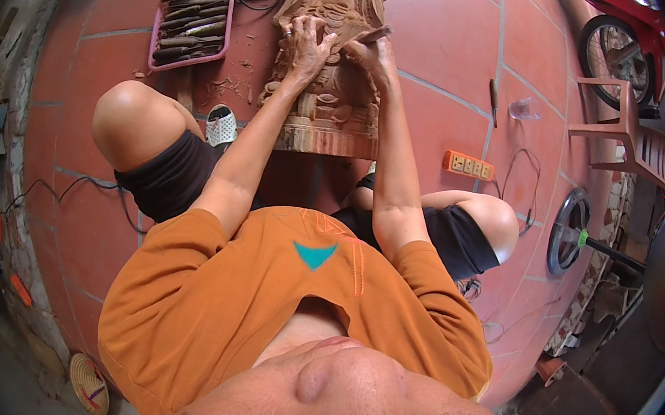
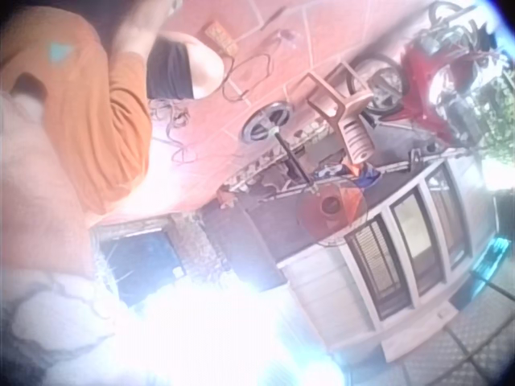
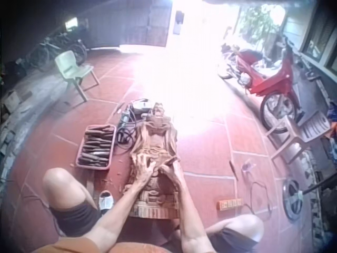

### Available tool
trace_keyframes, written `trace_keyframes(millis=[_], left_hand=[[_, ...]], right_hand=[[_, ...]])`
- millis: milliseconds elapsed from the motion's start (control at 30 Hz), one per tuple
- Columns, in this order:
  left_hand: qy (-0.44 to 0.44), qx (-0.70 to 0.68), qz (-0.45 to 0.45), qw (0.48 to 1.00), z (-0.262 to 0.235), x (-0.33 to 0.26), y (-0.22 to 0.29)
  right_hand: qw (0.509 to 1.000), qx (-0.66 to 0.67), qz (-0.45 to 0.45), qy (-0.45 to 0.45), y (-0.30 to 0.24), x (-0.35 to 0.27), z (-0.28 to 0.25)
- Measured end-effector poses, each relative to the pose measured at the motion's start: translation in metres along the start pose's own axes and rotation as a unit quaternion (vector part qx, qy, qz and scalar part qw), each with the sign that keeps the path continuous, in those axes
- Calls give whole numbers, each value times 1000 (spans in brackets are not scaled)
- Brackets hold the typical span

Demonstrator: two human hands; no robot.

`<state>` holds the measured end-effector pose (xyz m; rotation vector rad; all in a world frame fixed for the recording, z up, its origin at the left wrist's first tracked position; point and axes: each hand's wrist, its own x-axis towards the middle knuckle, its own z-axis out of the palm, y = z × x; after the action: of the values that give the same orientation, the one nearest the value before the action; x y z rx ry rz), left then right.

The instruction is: The person carves a wooden sculpture using a chisel and mallet, shaping and refining the surface details. The person holds the sculpture with one hand and strikes the chisel with the other to remove wood shavings.

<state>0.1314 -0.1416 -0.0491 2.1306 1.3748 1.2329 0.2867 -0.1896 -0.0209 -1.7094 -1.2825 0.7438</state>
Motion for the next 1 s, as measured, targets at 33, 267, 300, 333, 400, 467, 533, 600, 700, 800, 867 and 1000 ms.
trace_keyframes(millis=[33, 267, 300, 333, 400, 467, 533, 600, 700, 800, 867, 1000], left_hand=[[2, 2, 9, 1000, 1, 0, -1], [3, -1, 27, 1000, 4, -1, -2], [6, -4, 39, 999, 5, -1, -2], [6, -4, 33, 999, 5, -1, -2], [3, -5, 22, 1000, 7, -2, -1], [3, 2, 5, 1000, 0, 0, -3], [1, 3, -2, 1000, -1, 0, -3], [0, 1, 0, 1000, 1, -1, -3], [1, 13, 7, 1000, 2, -2, 0], [-6, -2, -9, 1000, 0, -1, 2], [-9, 8, 2, 1000, 2, -1, 3], [-3, -10, 26, 1000, -2, 2, -5]], right_hand=[[998, 68, 11, 0, -2, 1, -1], [985, 75, -18, 155, -5, 26, 21], [981, 98, -3, 165, -4, 26, 21], [985, 78, 18, 151, 0, 25, 21], [990, 36, 61, 124, 9, 20, 18], [986, 107, 108, 65, -5, 5, 17], [973, 193, 123, 39, -13, -5, 16], [967, 216, 113, 69, -14, -6, 16], [961, 226, 121, 105, -9, -2, 22], [949, 261, 112, 140, -7, 10, 26], [941, 283, 108, 153, -3, 19, 25], [940, 265, 113, 183, -28, 37, 32]])
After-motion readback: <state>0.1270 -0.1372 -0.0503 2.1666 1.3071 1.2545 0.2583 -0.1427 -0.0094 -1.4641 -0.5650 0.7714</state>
